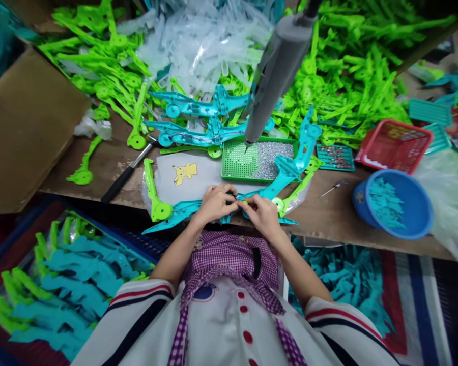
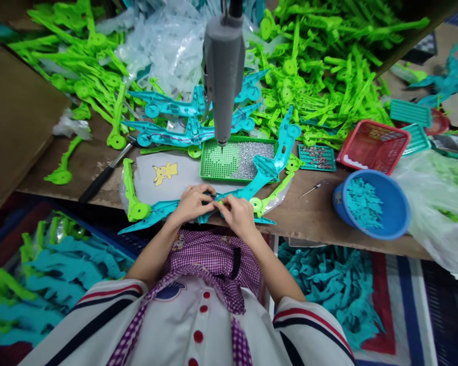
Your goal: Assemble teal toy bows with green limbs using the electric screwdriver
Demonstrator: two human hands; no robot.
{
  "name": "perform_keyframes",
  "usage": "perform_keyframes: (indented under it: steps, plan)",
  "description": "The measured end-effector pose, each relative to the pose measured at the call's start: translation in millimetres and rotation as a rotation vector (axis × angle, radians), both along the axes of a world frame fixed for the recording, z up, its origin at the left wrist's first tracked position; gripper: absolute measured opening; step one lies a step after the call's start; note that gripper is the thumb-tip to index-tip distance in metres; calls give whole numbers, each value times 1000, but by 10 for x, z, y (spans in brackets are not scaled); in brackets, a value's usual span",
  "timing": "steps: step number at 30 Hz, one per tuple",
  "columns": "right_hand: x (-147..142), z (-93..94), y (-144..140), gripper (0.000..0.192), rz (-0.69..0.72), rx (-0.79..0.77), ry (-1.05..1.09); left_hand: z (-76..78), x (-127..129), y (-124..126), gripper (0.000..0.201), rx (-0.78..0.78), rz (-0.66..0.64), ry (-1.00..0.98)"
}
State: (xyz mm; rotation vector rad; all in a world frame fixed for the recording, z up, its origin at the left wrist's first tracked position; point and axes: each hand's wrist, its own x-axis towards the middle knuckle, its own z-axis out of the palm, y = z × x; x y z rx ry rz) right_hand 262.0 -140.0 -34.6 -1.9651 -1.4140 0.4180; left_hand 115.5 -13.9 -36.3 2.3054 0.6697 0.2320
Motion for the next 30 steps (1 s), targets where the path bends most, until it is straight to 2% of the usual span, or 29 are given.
perform_keyframes:
  steps: [3,6,9,11,12,14,16,17,19,22,23,26,28,30]
  plan:
    - [-17,24,3,40,-4,-15,-25,-12,-6,1,20,3,12,-7]
    - [8,120,-42,36,57,-47,-50,-41,-10,0,19,15,27,-34]
    - [57,367,-45,28,149,-148,-60,-82,-4,-1,20,24,29,-49]
    - [65,614,35,26,168,-138,-15,-104,4,-7,22,31,47,-51]
    - [60,746,99,27,138,-70,37,-109,8,-11,22,38,58,-47]
    - [64,971,238,27,-7,175,177,-107,15,-22,23,56,74,-24]
    - [153,1074,323,25,-179,422,288,-90,17,-31,23,71,78,11]
    - [256,1060,326,23,-249,495,306,-80,15,-34,23,76,79,26]
    - [594,903,268,20,-371,516,264,-67,11,-37,23,84,81,42]
    - [1307,491,176,20,-571,386,43,-69,9,-36,25,96,77,47]
    - [1532,354,186,19,-575,302,-62,-73,10,-35,25,99,80,47]
    - [1967,52,355,22,-359,-32,-326,-84,7,-31,25,95,93,37]
    - [2053,-45,495,26,-256,-194,-440,-89,-1,-28,26,92,83,22]
    - [2063,-75,558,26,-230,-261,-499,-94,-12,-22,26,96,63,10]
